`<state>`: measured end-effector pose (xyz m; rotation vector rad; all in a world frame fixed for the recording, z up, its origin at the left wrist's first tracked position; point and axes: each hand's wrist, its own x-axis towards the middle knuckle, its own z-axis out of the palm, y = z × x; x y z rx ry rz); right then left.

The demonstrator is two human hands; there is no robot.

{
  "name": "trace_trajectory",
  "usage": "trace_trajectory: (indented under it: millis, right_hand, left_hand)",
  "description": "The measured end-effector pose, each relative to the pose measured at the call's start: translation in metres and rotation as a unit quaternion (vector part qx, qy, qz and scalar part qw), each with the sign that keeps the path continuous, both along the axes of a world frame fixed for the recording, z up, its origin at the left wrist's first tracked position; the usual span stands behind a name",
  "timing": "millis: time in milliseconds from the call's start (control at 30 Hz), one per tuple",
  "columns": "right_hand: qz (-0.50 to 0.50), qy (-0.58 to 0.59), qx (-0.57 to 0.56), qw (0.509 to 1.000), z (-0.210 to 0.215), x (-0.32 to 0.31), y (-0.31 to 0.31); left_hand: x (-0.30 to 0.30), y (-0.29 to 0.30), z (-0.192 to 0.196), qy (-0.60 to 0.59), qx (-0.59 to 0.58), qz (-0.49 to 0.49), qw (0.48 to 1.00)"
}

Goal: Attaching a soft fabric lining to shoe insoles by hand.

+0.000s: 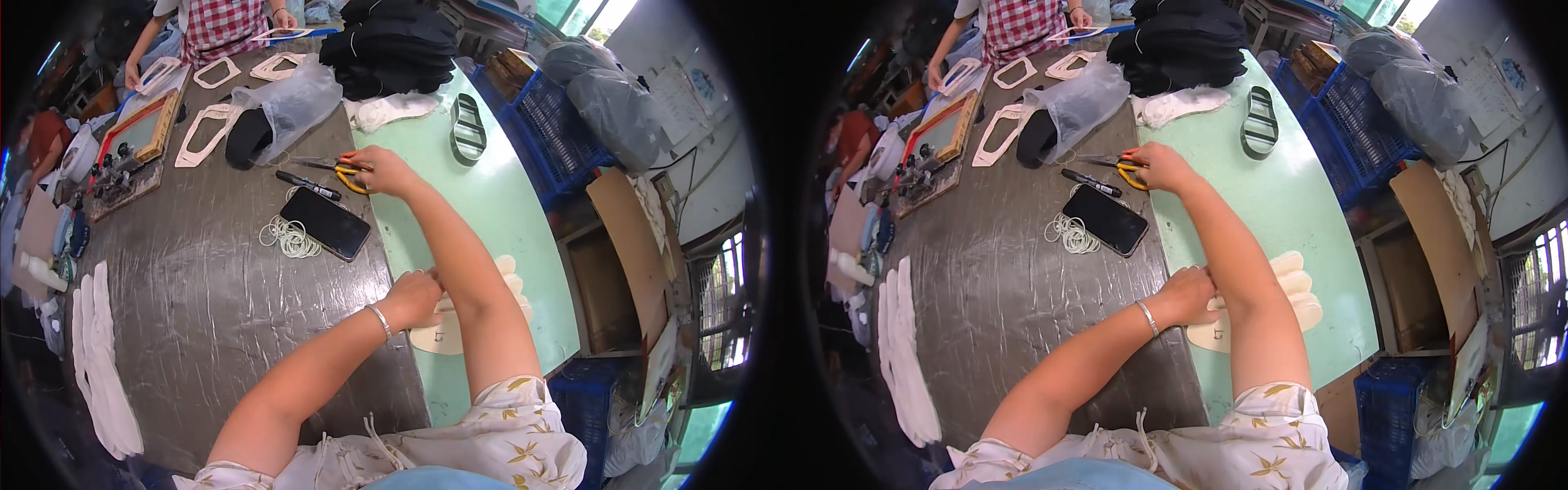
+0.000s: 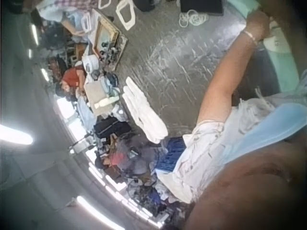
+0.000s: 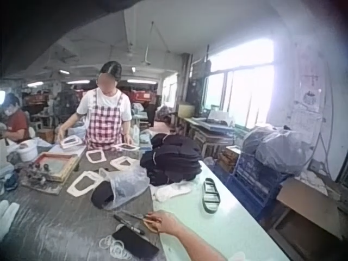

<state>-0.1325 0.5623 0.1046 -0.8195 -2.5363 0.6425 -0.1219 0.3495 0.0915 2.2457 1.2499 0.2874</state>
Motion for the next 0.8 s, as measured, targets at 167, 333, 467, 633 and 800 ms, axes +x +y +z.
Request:
trace_trajectory:
  millis: [167,333,467,633,800]
  right_hand:
    - [-0.392,-0.039,0.078,0.916,-0.016,0.094,0.08]
    - [-0.395,-0.206,0.0,0.895,-0.036,0.151,0.104]
    - [-0.337,-0.123,0.09,0.929,-0.059,0.129,0.109]
    - [-0.15,-0.047,-0.006,0.988,-0.038,0.031,0.089]
    - [-0.081,0.198,-0.084,0.973,0.009,0.019,0.073]
  left_hand:
    - [0.002,-0.004,0.016,-0.039,0.005,0.002,0.999]
    - [0.0,-0.006,0.01,-0.055,0.029,0.001,0.998]
    - [0.003,-0.007,0.014,-0.067,0.038,-0.003,0.997]
    - [0.005,-0.007,0.005,-0.063,0.02,-0.008,0.998]
    - [0.016,-0.008,0.008,-0.048,-0.005,-0.022,0.999]
